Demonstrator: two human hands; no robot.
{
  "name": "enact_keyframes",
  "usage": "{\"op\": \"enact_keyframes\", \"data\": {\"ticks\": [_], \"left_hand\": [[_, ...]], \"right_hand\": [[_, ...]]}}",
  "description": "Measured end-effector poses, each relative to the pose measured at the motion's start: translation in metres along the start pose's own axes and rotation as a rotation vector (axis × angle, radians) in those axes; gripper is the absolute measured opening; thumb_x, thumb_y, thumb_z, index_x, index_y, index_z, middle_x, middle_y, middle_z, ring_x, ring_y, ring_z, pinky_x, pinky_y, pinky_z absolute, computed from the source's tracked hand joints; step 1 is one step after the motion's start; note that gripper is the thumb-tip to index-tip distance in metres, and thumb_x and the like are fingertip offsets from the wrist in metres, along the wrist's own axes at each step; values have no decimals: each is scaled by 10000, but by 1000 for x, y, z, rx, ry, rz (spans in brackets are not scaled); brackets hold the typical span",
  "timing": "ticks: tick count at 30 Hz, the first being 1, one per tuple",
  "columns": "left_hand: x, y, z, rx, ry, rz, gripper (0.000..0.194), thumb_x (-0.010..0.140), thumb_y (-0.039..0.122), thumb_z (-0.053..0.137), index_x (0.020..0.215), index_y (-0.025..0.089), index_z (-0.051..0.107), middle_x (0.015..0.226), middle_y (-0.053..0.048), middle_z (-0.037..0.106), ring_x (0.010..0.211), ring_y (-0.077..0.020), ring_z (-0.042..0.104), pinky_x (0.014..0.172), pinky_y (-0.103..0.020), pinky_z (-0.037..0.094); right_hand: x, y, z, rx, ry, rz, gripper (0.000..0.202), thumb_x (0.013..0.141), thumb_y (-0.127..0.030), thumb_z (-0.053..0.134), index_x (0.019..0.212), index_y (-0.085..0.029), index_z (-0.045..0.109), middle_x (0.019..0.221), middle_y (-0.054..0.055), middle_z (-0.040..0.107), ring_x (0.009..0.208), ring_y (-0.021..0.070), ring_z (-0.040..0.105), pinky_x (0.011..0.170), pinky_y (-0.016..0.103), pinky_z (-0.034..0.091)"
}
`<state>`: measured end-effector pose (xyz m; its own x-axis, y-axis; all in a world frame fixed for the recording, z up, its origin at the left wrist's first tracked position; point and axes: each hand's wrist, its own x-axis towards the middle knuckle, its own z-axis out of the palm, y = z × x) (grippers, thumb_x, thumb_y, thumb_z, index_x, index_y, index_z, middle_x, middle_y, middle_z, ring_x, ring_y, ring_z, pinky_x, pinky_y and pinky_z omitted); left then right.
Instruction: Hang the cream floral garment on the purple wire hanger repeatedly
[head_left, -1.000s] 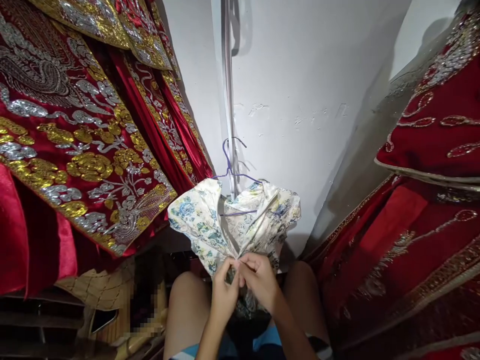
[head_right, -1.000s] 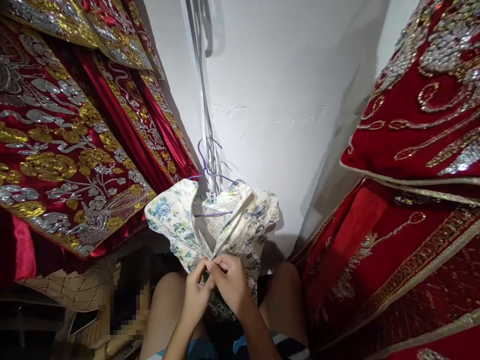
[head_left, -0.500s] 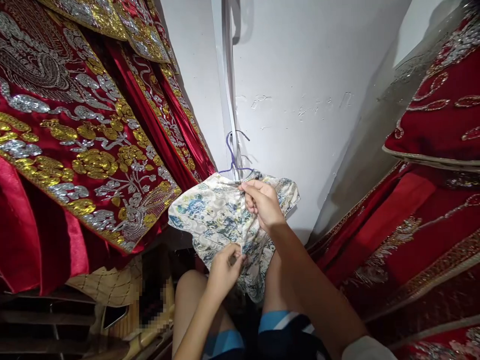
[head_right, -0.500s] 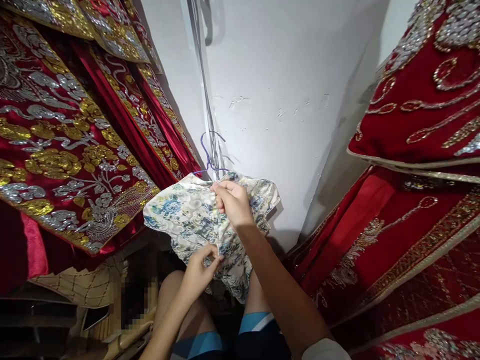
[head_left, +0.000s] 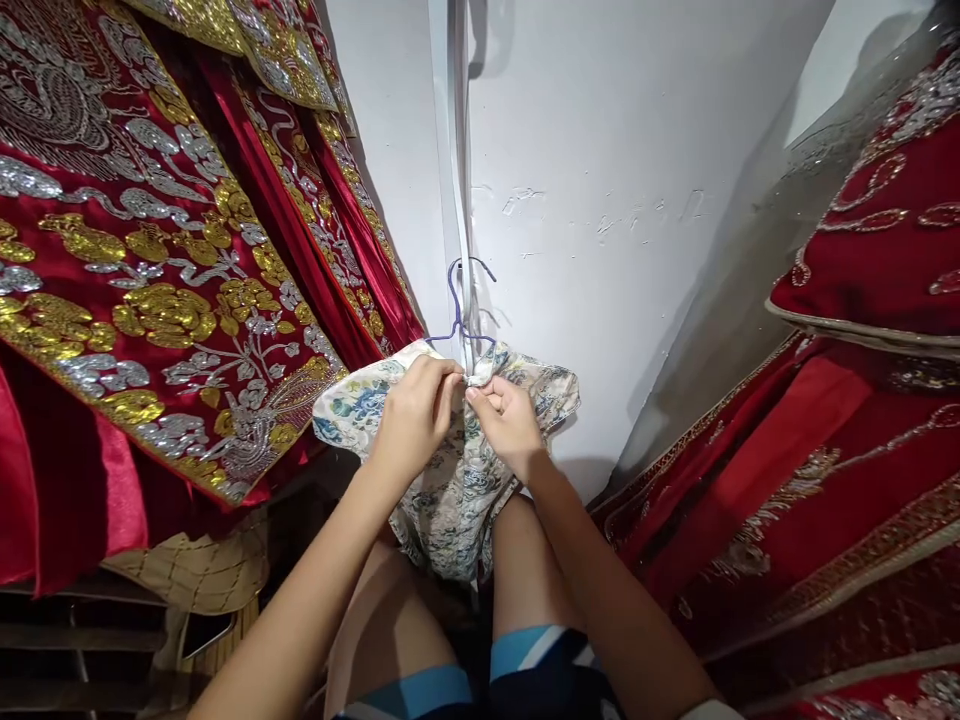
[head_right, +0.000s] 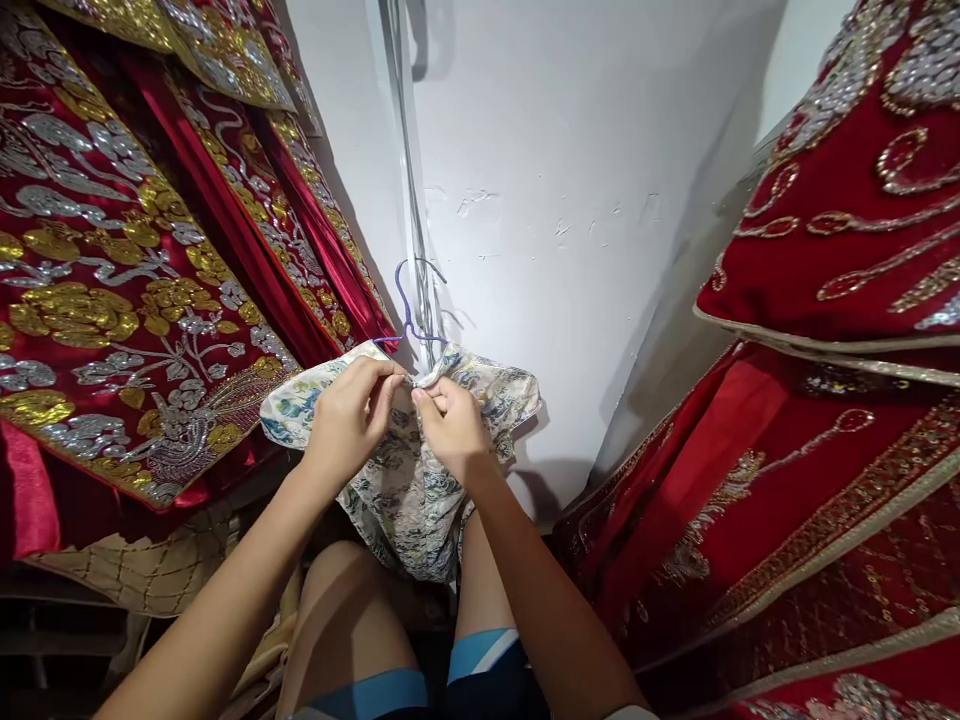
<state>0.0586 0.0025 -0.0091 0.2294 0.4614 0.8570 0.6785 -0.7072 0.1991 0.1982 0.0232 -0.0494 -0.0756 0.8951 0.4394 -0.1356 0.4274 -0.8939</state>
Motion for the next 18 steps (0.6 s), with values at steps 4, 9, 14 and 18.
{"op": "enact_keyframes", "data": {"ticks": [4, 9, 14, 18], "left_hand": [[0, -13, -22, -1, 309, -128, 163, 973, 249, 540, 962, 156, 673, 930, -58, 672, 885, -172, 617, 858, -297, 468], [-19, -58, -47, -533, 820, -724, 72, 900, 186, 626, 864, 139, 667, 751, 6, 610, 683, -102, 562, 700, -229, 497], [-81, -81, -24, -1041, 965, -1288, 205, 913, 96, 552, 715, 148, 545, 610, 42, 523, 550, -62, 524, 649, -168, 500], [-139, -67, 17, -1162, 865, -1409, 184, 874, 46, 541, 726, 154, 553, 633, 2, 584, 601, -115, 603, 712, -267, 558]], "right_hand": [[-10, 31, 4, -48, -1, 44, 305, 840, -410, 625, 657, -214, 481, 494, -86, 348, 435, 70, 253, 440, 244, 150], [-43, 36, 4, 129, -23, 199, 245, 783, -357, 623, 630, -212, 499, 483, -83, 375, 445, 82, 302, 450, 237, 236], [-73, 29, 15, 275, -7, 276, 213, 741, -331, 621, 601, -210, 515, 419, -95, 346, 405, 77, 309, 442, 230, 266], [-93, 36, 11, 347, 48, 302, 232, 767, -339, 630, 610, -216, 511, 394, -104, 311, 390, 75, 275, 449, 240, 274]]}}
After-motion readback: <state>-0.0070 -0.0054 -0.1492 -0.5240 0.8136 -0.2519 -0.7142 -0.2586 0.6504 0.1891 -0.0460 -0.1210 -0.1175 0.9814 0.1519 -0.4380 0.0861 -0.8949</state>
